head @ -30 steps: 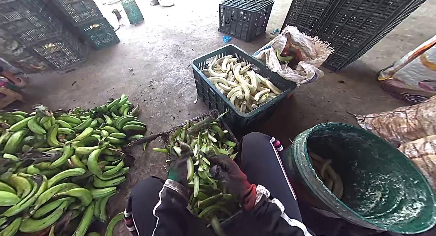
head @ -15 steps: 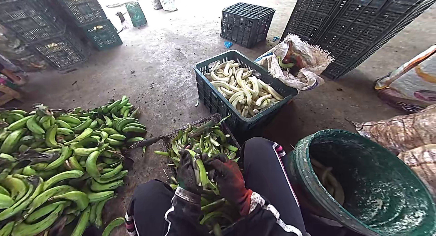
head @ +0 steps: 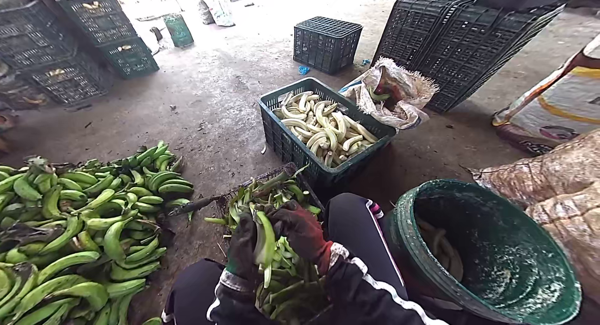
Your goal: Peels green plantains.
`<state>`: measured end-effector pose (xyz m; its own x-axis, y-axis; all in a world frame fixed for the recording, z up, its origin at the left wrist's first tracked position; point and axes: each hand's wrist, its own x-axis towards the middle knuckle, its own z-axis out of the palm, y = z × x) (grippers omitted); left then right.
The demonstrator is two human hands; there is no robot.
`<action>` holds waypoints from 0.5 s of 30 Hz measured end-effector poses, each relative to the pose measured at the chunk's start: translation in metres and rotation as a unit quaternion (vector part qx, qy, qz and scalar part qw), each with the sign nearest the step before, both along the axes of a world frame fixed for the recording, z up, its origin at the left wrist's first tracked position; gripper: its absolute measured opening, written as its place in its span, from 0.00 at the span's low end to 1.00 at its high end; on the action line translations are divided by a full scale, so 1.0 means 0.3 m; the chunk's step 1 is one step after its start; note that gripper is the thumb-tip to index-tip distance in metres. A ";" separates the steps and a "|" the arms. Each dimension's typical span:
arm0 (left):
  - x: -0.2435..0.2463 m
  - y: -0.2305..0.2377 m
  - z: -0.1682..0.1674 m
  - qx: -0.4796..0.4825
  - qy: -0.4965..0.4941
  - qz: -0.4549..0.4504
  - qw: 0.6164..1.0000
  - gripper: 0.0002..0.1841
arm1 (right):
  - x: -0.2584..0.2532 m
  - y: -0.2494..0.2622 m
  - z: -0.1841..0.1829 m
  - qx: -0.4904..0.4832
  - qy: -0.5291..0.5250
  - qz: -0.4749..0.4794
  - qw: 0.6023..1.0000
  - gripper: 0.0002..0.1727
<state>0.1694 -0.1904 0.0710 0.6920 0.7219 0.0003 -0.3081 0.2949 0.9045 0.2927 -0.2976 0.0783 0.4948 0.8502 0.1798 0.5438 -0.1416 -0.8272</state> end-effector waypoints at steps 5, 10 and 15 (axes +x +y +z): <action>-0.001 -0.007 0.018 0.120 0.134 0.032 0.983 0.50 | -0.011 0.022 -0.009 0.014 -0.093 0.011 0.995 0.13; -0.034 -0.013 0.000 0.257 0.262 -0.013 0.930 0.62 | 0.129 0.066 -0.001 -0.088 0.129 -0.004 0.988 0.21; -0.001 0.024 -0.012 -0.070 0.043 0.092 0.992 0.21 | -0.025 -0.021 -0.038 0.071 -0.043 0.012 0.996 0.14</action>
